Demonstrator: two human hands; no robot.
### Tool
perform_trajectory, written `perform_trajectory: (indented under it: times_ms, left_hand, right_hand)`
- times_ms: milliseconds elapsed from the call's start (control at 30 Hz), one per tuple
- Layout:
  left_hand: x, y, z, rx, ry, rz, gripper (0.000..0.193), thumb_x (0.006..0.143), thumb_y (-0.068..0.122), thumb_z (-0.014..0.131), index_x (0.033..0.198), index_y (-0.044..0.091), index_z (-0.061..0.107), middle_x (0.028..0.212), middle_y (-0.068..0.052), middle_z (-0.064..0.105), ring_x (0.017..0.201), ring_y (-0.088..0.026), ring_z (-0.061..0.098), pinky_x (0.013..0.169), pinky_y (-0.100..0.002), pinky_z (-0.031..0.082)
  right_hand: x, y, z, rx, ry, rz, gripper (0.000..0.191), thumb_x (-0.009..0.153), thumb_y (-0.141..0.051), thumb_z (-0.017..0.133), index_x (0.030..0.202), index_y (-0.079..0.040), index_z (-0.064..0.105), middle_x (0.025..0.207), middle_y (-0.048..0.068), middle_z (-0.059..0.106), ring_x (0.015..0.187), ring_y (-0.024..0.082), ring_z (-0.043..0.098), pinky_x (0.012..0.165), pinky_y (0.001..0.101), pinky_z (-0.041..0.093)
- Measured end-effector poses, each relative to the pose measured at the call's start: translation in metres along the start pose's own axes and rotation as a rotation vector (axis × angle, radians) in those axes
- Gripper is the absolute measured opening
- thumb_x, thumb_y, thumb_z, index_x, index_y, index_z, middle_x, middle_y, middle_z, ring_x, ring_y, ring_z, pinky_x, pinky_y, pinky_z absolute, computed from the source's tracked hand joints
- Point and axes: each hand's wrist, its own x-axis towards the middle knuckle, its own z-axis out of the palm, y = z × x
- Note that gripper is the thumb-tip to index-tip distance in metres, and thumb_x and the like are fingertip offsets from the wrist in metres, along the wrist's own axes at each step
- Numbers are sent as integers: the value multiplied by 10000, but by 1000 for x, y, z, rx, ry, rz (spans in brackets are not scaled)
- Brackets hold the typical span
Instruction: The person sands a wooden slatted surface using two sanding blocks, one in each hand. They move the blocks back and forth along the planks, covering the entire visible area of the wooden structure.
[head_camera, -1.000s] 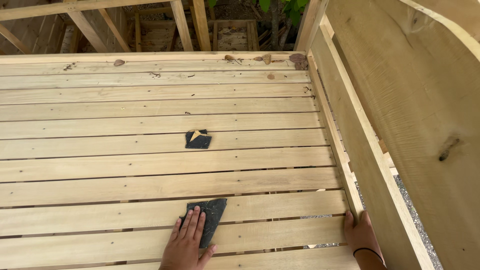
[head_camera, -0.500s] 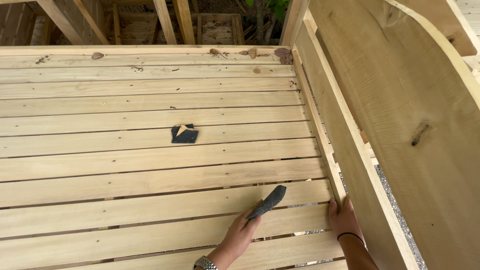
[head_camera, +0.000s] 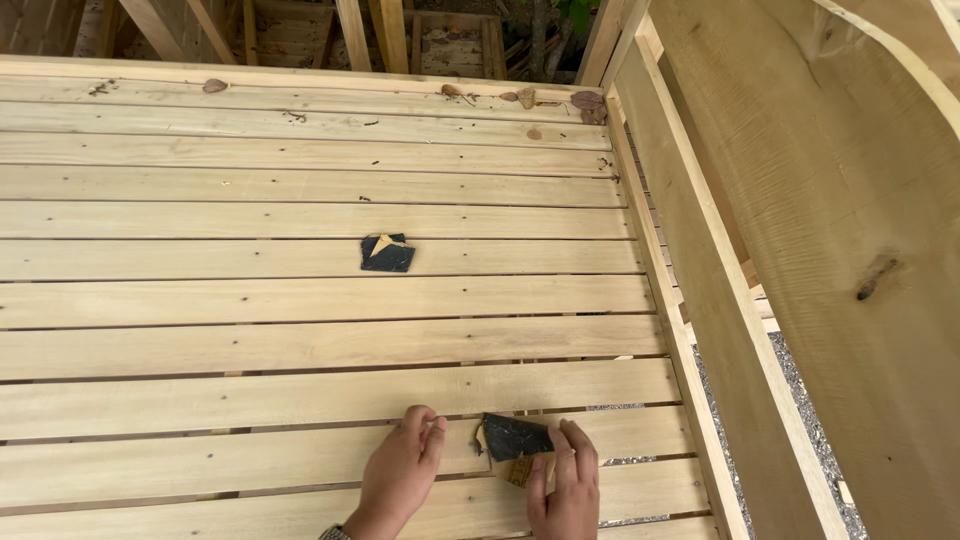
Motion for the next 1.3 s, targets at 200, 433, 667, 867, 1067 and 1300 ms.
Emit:
perform_trajectory:
  times_ms: [200,433,667,867,1067,1300]
  left_hand:
    - [24,-88,-72,533,449,413,559,960,456,405,1405,120,450,1484,-112,436,1392,-262,399,1163,-427,304]
    - [36,-125,-64,766,695,529,681,983,552,178,1559,189,160,1643,-40,114,1476,-200,147,1183,-498,71]
    - [36,-126,-67,690,727,527,784,970,645,200,1560,132,137,1625,-118,107,1466,-256,126,1143,-542,74]
    - [41,-131,-64,732,720,491,751,981,638,175,1562,164,136,1626,-99,110,1476,-250,109,1183,-556,67]
    - [43,-133,-63,680,739,511,761,972,638,182,1560,157,144,1625,-100,119,1478,-246,113,1157,-545,65]
    - [41,-133,-63,657,679,472,774,958,643,216,1557,156,163,1624,-113,142,1468,-263,146,1151,-563,86]
  right_hand:
    - [3,-16,-5,-12,-95,-209,204,729,-111,716,916,-114,634,880,71,611,881,290,649,840,472,507]
    - [31,-28,-6,-234,-203,-359,447,772,-180,669,1204,-64,671,1178,195,674,1078,375,648,931,523,504]
    - [88,-27,10,-454,-232,37,563,797,-199,666,1335,-65,568,1320,152,591,1117,358,648,930,519,553]
    - [77,-55,32,-87,-2,-297,531,876,-2,627,1394,-31,517,1350,182,537,1164,346,624,863,371,608]
    - [84,-47,42,75,6,388,461,923,-267,710,1226,37,543,982,199,619,808,244,624,693,332,543]
    - [57,-54,48,478,-153,1146,497,898,-353,722,1172,-10,490,814,143,656,563,185,575,489,353,450]
